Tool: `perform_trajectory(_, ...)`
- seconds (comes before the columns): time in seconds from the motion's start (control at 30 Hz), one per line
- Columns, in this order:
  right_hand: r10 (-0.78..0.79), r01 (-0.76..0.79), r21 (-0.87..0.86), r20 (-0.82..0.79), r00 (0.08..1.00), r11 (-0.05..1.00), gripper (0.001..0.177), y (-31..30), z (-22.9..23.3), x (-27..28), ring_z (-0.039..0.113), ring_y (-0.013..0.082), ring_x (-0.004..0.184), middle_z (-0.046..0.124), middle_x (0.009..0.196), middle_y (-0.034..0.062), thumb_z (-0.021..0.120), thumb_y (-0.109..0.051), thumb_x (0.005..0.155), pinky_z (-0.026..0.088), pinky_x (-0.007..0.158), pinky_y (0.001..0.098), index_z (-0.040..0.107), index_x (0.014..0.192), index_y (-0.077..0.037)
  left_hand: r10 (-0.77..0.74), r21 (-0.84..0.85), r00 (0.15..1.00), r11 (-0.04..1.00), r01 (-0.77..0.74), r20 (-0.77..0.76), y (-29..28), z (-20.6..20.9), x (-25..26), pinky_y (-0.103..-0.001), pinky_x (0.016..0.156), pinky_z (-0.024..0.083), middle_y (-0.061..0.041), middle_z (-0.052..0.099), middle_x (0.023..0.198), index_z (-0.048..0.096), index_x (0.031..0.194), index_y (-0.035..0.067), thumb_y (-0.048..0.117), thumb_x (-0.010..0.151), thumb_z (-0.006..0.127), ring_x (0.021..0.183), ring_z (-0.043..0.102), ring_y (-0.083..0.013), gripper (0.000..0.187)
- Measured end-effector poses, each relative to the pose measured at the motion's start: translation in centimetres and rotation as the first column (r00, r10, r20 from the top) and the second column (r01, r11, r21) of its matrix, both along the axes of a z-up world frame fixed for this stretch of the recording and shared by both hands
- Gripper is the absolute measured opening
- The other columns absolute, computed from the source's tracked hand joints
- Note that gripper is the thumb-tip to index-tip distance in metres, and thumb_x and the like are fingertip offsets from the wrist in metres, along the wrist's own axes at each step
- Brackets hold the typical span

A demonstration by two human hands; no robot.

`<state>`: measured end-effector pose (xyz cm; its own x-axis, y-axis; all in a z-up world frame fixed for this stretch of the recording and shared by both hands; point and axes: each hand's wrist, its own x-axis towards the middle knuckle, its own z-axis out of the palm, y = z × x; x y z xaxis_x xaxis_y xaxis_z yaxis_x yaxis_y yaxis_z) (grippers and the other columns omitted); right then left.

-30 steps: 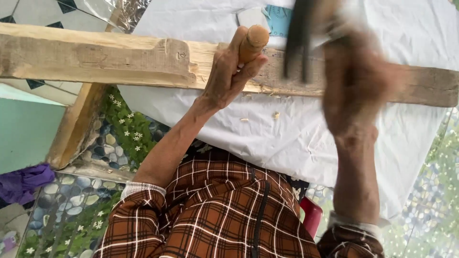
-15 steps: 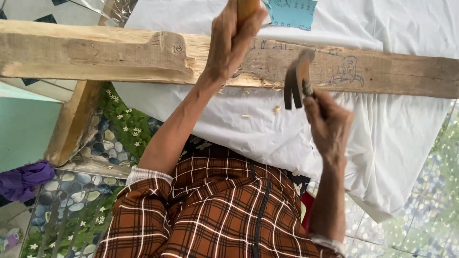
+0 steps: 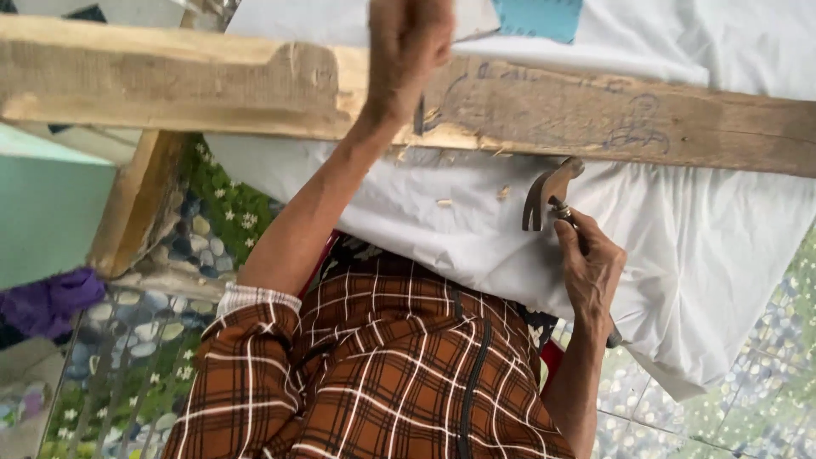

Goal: Carving a design into a wooden plank using a hammer and chisel

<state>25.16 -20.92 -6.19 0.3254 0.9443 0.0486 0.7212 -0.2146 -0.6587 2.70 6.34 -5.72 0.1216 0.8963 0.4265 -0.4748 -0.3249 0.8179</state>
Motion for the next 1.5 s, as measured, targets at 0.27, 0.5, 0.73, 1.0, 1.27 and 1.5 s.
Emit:
perform_trajectory(0.27, 0.015, -0.014, -0.012, 0.061, 0.998, 1.0, 0.033, -0.2, -1.3, 0.6, 0.063, 0.0188, 0.071, 0.075, 0.111, 0.0178, 0.065, -0.012, 0.105, 0.05, 0.057, 0.0303, 0.068, 0.132, 0.007, -0.433, 0.098, 0.754, 0.889, 0.447, 0.495, -1.3, 1.9, -0.1, -0.022, 0.047, 0.023, 0.001, 0.022, 0.066, 0.057, 0.113, 0.007, 0.005, 0.112, 0.048, 0.054, 0.018, -0.0082, 0.01)
perform_trajectory(0.5, -0.002, 0.002, -0.005, 0.05, 0.999, 1.0, 0.03, -0.1, -1.5, 0.4, 0.057, 0.0149, 0.071, 0.075, 0.112, 0.0107, 0.066, -0.012, 0.105, 0.046, 0.062, 0.0295, 0.07, 0.128, 0.006, -0.232, -0.013, 0.88, 0.965, 0.261, 0.415, -3.0, 1.9, -0.4, -0.021, 0.056, 0.026, 0.001, 0.03, 0.073, 0.056, 0.105, 0.01, 0.003, 0.107, 0.047, 0.061, 0.027, -0.0095, 0.011)
perform_trajectory(0.73, 0.071, -0.073, 0.029, 0.058, 0.996, 0.997, 0.027, 1.1, 1.5, 0.2, 0.048, 0.0114, 0.058, 0.064, 0.078, 0.0061, 0.068, -0.01, 0.107, 0.039, 0.049, 0.0267, 0.069, 0.131, 0.003, 0.013, 0.093, 0.975, 0.996, 0.008, -0.224, -3.4, 1.6, 1.3, -0.025, 0.04, 0.052, 0.001, 0.051, 0.072, 0.053, 0.119, 0.01, 0.038, 0.106, 0.06, 0.049, 0.051, -0.0099, 0.031)
perform_trajectory(1.0, 0.015, -0.075, 0.714, 0.09, 0.996, 0.696, 0.012, 10.5, 13.3, -0.9, 0.072, 0.0474, 0.11, 0.069, 0.113, 0.0378, 0.047, 0.013, 0.102, 0.052, 0.091, 0.0461, 0.049, 0.09, 0.011, 0.104, 0.229, 0.92, 0.973, -0.016, -0.379, -4.7, 4.3, 1.1, -0.026, 0.047, 0.04, 0.002, 0.039, 0.068, 0.044, 0.106, 0.017, 0.025, 0.106, 0.059, 0.051, 0.041, -0.0098, 0.016)
perform_trajectory(1.27, 0.406, -0.487, 0.191, 0.345, 0.846, 0.853, 0.026, 12.6, 18.0, -2.2, 0.044, 0.0137, 0.07, 0.071, 0.102, 0.01, 0.069, 0.006, 0.122, 0.039, 0.062, 0.0323, 0.077, 0.146, 0.006, 0.129, 0.24, 0.883, 0.97, -0.019, -0.451, -4.8, 3.4, 1.2, -0.025, 0.042, 0.043, 0.002, 0.04, 0.067, 0.04, 0.103, 0.016, 0.036, 0.105, 0.057, 0.049, 0.043, -0.0104, 0.026)
perform_trajectory(1.5, 0.482, -0.533, 0.196, 0.256, 0.838, 0.823, 0.019, 14.2, 13.9, -2.2, 0.041, 0.0131, 0.05, 0.054, 0.071, 0.0077, 0.06, -0.002, 0.123, 0.033, 0.04, 0.0277, 0.071, 0.133, 0.01, -0.009, 0.181, 0.958, 0.981, 0.064, -0.287, -3.7, 1.7, 1.5, -0.021, 0.038, 0.043, 0.002, 0.043, 0.07, 0.044, 0.106, 0.016, 0.027, 0.107, 0.055, 0.047, 0.042, -0.009, 0.016)
